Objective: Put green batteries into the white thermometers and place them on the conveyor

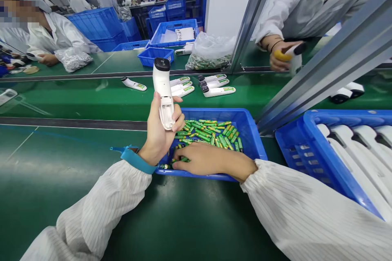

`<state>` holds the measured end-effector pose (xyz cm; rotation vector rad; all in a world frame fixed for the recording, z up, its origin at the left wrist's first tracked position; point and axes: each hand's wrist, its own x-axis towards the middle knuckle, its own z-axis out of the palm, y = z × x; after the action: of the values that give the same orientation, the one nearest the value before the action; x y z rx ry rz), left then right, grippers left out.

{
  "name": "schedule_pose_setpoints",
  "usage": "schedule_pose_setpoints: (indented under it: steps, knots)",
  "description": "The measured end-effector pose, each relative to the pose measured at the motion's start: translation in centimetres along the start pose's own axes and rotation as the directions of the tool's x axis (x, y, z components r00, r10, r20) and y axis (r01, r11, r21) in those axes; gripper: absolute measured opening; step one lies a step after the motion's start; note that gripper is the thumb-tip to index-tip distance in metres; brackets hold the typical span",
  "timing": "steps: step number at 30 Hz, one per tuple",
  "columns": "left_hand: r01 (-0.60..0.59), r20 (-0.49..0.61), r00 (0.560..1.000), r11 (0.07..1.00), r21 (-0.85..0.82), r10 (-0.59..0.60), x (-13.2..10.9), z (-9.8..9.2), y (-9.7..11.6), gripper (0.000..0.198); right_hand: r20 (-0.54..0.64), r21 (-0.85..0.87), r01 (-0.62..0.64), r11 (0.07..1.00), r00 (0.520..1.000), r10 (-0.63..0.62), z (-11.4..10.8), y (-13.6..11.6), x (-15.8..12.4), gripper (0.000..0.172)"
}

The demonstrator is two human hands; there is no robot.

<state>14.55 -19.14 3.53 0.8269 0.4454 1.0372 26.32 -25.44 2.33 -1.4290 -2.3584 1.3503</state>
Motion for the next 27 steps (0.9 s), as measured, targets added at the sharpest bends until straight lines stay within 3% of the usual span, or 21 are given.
schedule_pose_setpoints:
  steps: [5, 9, 12, 19, 23, 27]
  knots:
    - [0.033, -0.007, 0.999, 0.999, 0.004, -0.033, 0.0, -0.1, -0.1, 0.049, 0.065, 0.049, 0.035, 0.998, 0.997, -0.038, -0.8, 0.5, -0.9, 0.030]
    - [0.136, -0.011, 0.991, 0.987, 0.084, -0.135, 0.0, -0.1, -0.2, 0.051, 0.072, 0.020, -0.012, 1.000, 0.997, 0.011, -1.4, 1.2, -1.7, 0.029]
    - [0.124, -0.035, 0.992, 0.981, 0.148, -0.120, 0.0, -0.1, -0.5, 0.051, 0.062, 0.059, -0.046, 0.997, 0.997, 0.042, -2.2, 1.7, -2.2, 0.031]
    - [-0.024, -0.064, 0.997, 0.952, 0.306, 0.046, 0.2, -0.6, -0.7, 0.046, -0.137, 0.166, -0.025, 0.986, 0.989, 0.048, -4.5, 2.9, -3.2, 0.037]
    - [0.004, -0.016, 1.000, 0.931, 0.366, 0.002, 0.2, -0.6, -0.2, 0.047, -0.247, 0.373, 0.012, 0.928, 0.965, 0.087, -4.6, 4.0, -2.9, 0.042]
    - [0.100, -0.069, 0.994, 0.932, 0.349, -0.081, 0.1, -0.4, 0.0, 0.043, -0.371, 0.505, 0.073, 0.860, 0.918, 0.140, -4.8, 5.0, -2.8, 0.042]
